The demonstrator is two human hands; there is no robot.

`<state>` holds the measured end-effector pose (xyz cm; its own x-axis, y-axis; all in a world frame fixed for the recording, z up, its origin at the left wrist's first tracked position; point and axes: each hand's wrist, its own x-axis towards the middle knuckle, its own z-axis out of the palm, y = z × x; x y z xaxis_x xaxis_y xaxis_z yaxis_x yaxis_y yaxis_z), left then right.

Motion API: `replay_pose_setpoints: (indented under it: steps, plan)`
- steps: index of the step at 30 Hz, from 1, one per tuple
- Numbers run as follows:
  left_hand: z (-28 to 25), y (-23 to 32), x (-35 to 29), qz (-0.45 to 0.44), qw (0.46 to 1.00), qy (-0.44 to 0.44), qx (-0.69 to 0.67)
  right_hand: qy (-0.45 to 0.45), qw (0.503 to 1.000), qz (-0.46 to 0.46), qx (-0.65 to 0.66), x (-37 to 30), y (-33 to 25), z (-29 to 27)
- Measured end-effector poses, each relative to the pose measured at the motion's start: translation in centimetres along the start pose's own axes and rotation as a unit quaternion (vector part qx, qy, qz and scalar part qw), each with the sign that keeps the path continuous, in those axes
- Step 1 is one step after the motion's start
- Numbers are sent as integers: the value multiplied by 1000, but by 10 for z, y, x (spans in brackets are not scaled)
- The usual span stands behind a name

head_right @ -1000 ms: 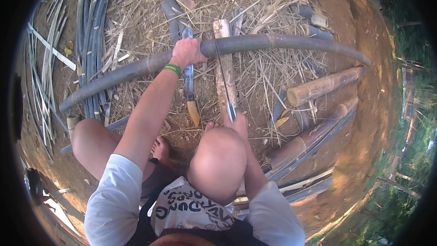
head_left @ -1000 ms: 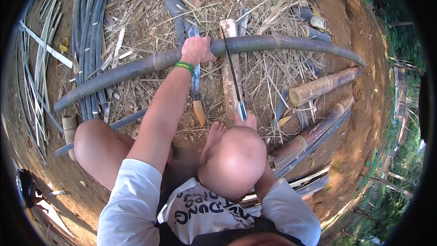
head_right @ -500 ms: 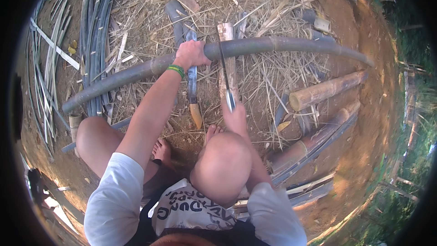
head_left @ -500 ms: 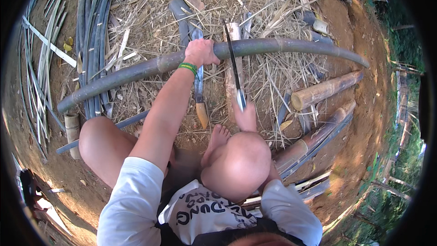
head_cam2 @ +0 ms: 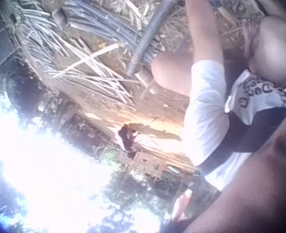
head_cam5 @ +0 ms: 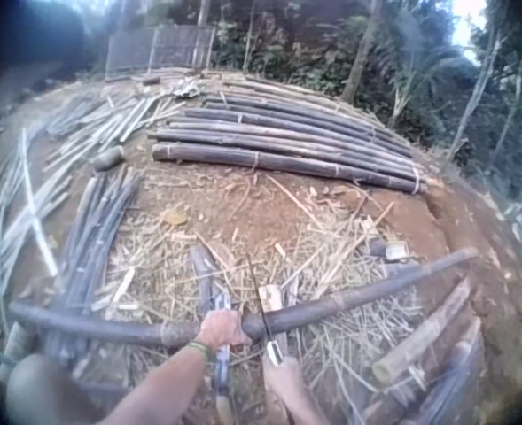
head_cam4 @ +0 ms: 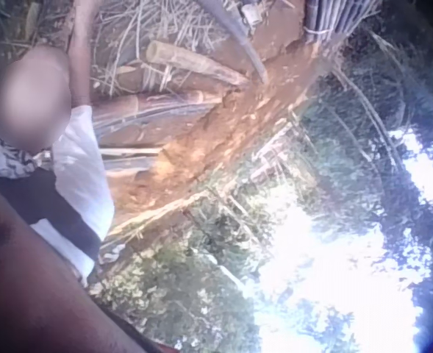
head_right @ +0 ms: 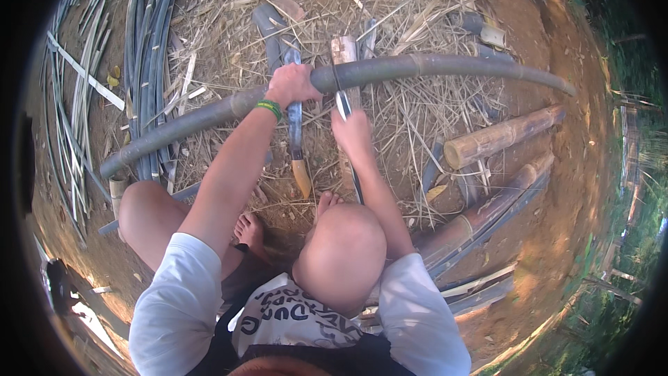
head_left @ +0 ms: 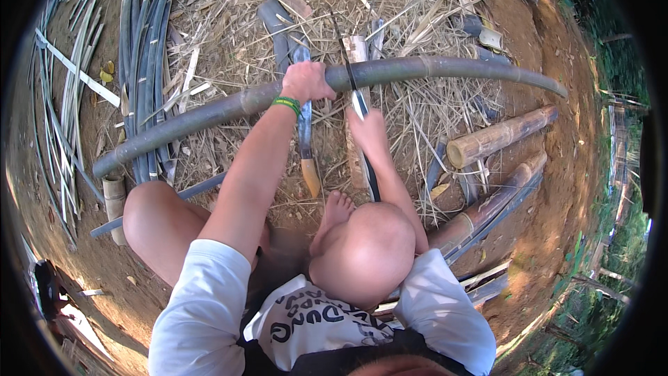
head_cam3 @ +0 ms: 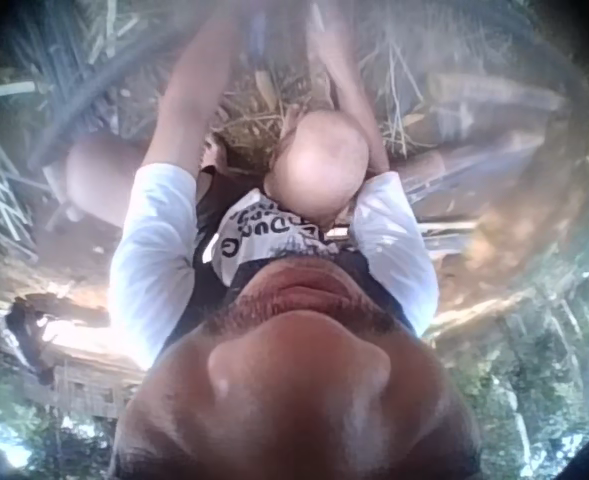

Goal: The person saws a bamboo pole using a hand saw while sitting on the ground, then picks up the cut sections.

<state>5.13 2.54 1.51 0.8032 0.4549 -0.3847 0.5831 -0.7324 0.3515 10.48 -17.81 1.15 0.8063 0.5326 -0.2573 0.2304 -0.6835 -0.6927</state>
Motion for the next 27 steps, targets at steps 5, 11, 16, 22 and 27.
replay_pose_setpoints:
  steps: [5, 11, 16, 22, 27]
  plan:
    - [-2, 1, 7, 32, 999, 9, 17, -4, 997, 76, -3, -166, 125, -35]
    - [-1, 7, 3, 38, 999, 5, 15, 38, 999, 4, -2, -36, 16, -2]
    - [2, 1, 3, 28, 998, 57, 26, 31, 999, 9, 8, -7, 9, 10]
    - [43, 11, -11, 35, 968, 218, 121, 25, 999, 20, 19, -20, 12, 7]
    - [8, 25, -11, 14, 992, 75, 100, 28, 997, -3, 77, -57, 12, -36]
